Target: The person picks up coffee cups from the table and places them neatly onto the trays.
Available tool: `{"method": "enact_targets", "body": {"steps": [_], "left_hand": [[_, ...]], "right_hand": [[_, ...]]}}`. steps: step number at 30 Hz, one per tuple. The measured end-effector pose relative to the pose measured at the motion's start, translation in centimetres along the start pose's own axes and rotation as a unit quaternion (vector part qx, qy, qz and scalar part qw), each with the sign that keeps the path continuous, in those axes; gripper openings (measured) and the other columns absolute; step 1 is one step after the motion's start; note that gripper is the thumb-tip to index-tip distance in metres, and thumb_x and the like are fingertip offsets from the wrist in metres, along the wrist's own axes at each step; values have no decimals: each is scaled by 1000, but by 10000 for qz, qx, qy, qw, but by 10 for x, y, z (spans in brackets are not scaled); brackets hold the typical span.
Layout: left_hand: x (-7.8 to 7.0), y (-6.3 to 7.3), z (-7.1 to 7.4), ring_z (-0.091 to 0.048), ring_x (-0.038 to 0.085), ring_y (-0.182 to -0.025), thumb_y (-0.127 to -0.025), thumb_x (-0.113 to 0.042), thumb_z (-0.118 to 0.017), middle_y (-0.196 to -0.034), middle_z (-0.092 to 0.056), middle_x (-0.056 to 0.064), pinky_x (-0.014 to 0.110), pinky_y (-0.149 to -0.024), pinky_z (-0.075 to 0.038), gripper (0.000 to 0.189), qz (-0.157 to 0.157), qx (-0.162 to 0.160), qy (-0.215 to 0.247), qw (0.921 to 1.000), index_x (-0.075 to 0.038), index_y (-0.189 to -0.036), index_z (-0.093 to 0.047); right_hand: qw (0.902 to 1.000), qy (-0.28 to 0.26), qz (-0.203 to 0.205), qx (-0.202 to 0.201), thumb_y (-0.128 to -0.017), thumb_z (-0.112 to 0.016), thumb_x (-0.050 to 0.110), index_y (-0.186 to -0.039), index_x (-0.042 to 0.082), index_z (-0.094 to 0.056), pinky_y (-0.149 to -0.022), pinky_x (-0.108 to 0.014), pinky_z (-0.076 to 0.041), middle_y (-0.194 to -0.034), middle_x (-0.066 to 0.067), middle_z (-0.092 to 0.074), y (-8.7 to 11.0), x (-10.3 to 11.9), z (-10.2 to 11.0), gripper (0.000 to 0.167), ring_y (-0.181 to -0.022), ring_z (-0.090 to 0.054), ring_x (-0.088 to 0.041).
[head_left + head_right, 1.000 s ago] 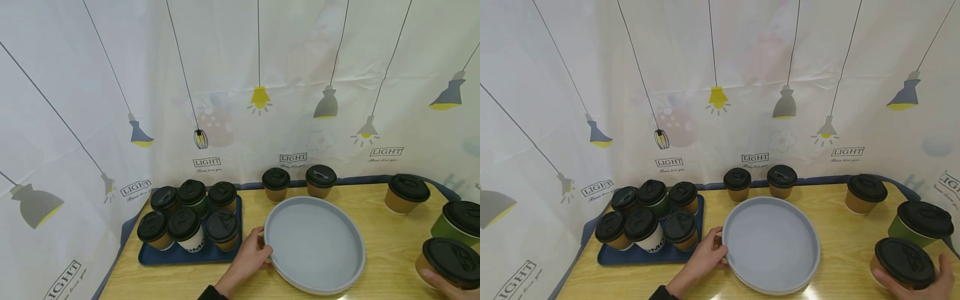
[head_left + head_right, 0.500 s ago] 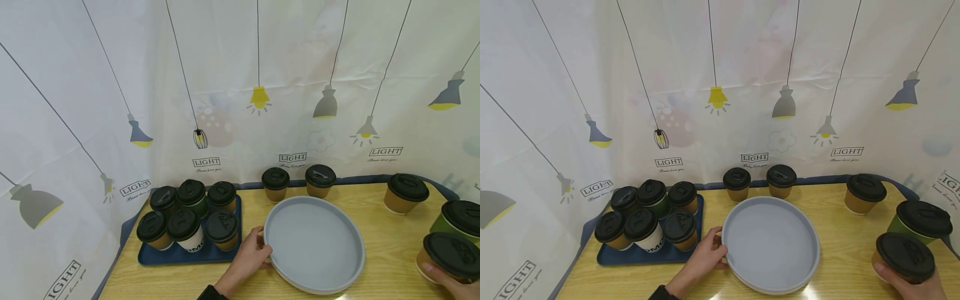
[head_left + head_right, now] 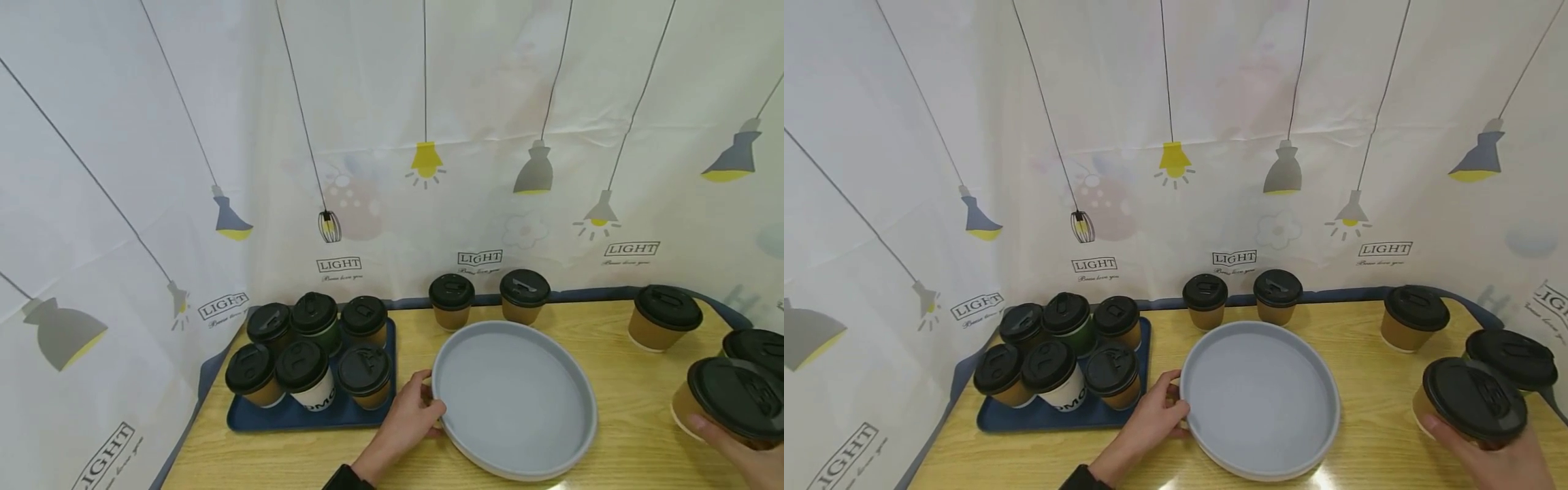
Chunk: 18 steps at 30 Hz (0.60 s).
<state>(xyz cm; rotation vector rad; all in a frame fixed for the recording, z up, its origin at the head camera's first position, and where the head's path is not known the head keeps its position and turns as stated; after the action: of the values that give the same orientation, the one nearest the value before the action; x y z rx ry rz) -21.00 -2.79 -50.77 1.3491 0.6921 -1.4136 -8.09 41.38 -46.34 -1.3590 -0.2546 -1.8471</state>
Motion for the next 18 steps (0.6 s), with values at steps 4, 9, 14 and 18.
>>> {"method": "enact_targets", "body": {"steps": [4,9,14,18], "left_hand": [[1,0,-1,-68,20,-91,-91,-12,-63,-116,-61,12,36,-65,-62,69,-35,29,115,9999,-2,-155,-38],[2,-1,0,-67,21,-92,-91,-12,-63,-116,-60,12,36,-65,-62,70,-50,20,153,9999,-1,-155,-37],[2,-1,0,-67,21,-92,-92,-13,-62,-115,-60,12,37,-65,-62,69,-39,51,154,9999,-1,-155,-38],[3,-1,0,-66,21,-91,-92,-14,-63,-115,-60,12,37,-65,-62,69,-44,18,75,10000,0,-155,-38]], "right_hand": [[9944,-505,549,752,-85,-78,-11,-154,26,-49,-67,-3,-44,-114,32,-56,-2,24,-12,83,-85,-56,16],[9774,-330,1175,1725,-90,-77,-3,-154,24,-48,-68,-7,-48,-120,27,-51,0,51,-35,75,-95,-55,15],[9732,-334,984,2051,-91,-80,6,-160,29,-36,-72,-8,-50,-131,26,-42,3,62,-57,85,-106,-49,17],[9679,-480,1135,2189,-91,-80,5,-159,25,-39,-77,-8,-49,-133,23,-48,3,77,-71,82,-111,-51,13]]}}
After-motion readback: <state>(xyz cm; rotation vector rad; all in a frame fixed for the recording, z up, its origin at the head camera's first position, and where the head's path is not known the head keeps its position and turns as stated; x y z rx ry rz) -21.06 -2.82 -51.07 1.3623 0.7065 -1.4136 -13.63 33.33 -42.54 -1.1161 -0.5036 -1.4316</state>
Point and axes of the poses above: each hand's wrist, its own y-axis away from the middle knuckle, its own z-axis out of the back of the hand, x = y × z, the point moved 7 cm from there along -y, towards the middle knuckle
